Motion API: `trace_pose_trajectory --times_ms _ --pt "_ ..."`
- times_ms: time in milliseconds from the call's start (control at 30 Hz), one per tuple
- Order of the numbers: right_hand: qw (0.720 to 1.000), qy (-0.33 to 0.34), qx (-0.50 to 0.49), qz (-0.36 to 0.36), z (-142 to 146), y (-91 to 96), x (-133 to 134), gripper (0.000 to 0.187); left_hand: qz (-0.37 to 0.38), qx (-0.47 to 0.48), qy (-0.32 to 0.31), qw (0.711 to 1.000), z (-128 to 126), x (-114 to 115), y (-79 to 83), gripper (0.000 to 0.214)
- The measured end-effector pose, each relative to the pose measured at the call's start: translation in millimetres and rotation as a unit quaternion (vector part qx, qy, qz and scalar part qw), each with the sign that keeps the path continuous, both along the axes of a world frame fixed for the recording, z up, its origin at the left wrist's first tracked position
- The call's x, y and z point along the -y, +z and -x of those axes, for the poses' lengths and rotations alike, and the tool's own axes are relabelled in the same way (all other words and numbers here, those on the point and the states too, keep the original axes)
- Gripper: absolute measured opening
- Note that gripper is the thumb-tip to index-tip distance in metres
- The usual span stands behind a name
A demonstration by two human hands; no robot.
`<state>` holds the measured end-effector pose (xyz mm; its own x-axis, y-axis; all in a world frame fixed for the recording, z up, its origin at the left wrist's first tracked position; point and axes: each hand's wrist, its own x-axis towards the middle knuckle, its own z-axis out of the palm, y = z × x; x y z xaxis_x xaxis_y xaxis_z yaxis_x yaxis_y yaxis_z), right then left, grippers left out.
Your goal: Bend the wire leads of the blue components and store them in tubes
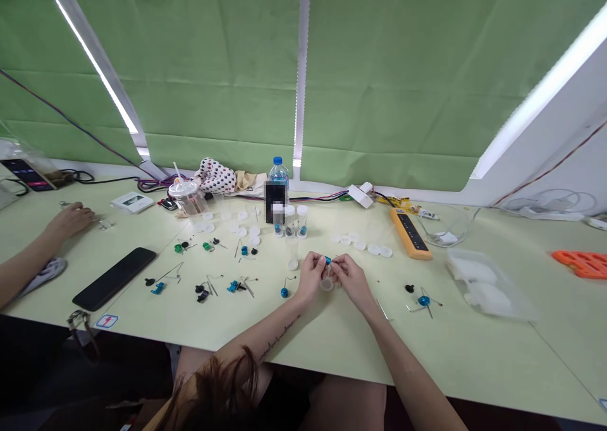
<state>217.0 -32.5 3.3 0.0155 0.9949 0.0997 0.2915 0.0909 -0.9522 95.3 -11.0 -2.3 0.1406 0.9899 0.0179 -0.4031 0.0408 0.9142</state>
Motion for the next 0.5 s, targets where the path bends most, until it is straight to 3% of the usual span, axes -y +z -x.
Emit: trace_pose_trajectory --times_ms 100,167,233,333,433,500 --pt "0.991 -0.042 0.103 -0.074 0.9 -2.5 1.1 0.027 0.022 0.030 -0.003 0.999 -0.9 -3.1 -5.3 0.032" --pt "0.989 -0.039 0.112 -0.088 -0.3 -4.1 -0.2 0.027 0.020 0.040 -0.001 0.999 -0.5 -5.1 -6.1 0.032" --pt "0.996 -0.025 0.050 -0.072 -2.3 -5.0 -2.5 0.036 0.014 0.043 0.004 0.999 0.3 -6.2 -5.1 0.033" --pt "0.999 0.015 -0.050 0.006 -4.4 -4.4 -4.8 0.043 0.008 0.031 0.002 0.999 0.5 -6.0 -3.3 0.035" --pt "0.995 0.043 -0.049 0.071 -3.4 -2.3 -3.2 0.052 -0.004 0.009 0.003 1.000 -0.3 -4.0 -4.0 0.035" --pt "0.998 0.037 -0.014 0.056 -1.5 -1.7 -0.9 0.048 0.000 0.007 0.012 1.000 -1.0 -2.7 -5.2 0.035"
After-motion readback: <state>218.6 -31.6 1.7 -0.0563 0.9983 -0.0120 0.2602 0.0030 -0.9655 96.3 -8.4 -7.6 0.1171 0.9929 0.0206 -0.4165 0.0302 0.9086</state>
